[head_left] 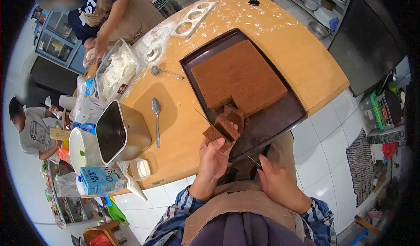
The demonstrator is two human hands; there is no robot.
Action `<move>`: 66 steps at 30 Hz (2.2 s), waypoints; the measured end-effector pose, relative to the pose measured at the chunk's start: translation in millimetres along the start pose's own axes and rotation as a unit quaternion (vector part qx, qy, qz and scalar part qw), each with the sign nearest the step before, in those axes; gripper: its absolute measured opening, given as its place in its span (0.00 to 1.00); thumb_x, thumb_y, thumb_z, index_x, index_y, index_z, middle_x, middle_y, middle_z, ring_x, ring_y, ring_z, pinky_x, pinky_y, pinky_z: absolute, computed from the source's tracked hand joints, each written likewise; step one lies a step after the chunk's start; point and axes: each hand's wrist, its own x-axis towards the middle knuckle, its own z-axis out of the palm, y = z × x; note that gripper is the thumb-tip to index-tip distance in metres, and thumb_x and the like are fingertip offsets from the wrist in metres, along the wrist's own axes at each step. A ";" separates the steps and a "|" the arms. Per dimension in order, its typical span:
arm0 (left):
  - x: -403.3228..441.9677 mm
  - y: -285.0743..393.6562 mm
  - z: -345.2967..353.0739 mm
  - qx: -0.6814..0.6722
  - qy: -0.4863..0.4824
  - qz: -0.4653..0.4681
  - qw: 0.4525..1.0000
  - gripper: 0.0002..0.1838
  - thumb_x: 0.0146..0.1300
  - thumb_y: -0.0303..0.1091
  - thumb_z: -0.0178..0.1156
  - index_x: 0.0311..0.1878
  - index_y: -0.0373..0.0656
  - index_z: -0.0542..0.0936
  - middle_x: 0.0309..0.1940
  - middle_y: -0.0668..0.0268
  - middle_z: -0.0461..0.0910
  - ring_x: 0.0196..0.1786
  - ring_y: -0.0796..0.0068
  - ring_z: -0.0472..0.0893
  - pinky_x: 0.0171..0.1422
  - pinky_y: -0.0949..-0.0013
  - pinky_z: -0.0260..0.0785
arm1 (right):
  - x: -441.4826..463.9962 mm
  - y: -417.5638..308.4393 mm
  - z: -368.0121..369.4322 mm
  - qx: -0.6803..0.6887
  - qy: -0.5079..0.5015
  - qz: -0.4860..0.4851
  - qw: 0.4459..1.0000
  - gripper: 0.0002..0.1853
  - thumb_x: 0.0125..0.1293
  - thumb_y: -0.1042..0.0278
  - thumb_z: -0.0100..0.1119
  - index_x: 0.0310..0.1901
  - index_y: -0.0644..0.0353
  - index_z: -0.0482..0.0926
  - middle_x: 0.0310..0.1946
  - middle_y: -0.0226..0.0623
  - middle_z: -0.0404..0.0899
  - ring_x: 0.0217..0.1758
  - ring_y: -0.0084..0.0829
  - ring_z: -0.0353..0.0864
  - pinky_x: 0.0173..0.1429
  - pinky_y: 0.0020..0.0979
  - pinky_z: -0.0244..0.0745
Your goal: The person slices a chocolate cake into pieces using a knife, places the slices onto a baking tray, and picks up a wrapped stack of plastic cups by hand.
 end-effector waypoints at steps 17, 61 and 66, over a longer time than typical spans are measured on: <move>-11.4 6.6 -14.9 -0.053 0.023 -0.044 0.997 0.27 0.57 0.36 0.61 0.59 0.38 0.67 0.60 0.54 0.69 0.63 0.58 0.69 0.67 0.54 0.62 | -1.1 0.4 -7.6 0.125 0.004 0.008 0.992 0.18 0.62 0.74 0.55 0.54 0.68 0.70 0.34 0.57 0.78 0.33 0.54 0.79 0.35 0.40 0.73; 21.6 33.5 -17.5 -0.126 0.151 0.128 0.972 0.30 0.68 0.62 0.39 0.46 0.40 0.71 0.31 0.65 0.73 0.33 0.68 0.74 0.41 0.64 0.68 | 1.1 -20.9 -2.7 0.008 0.057 -0.148 0.987 0.26 0.58 0.72 0.61 0.59 0.65 0.68 0.25 0.45 0.74 0.21 0.43 0.75 0.26 0.40 0.72; 20.4 33.2 -15.8 -0.127 0.143 0.124 0.974 0.30 0.68 0.62 0.39 0.46 0.40 0.71 0.31 0.65 0.73 0.33 0.68 0.75 0.41 0.64 0.68 | 0.0 -19.6 -2.5 0.001 0.057 -0.147 0.987 0.26 0.58 0.72 0.61 0.59 0.65 0.68 0.25 0.45 0.74 0.21 0.43 0.75 0.25 0.39 0.72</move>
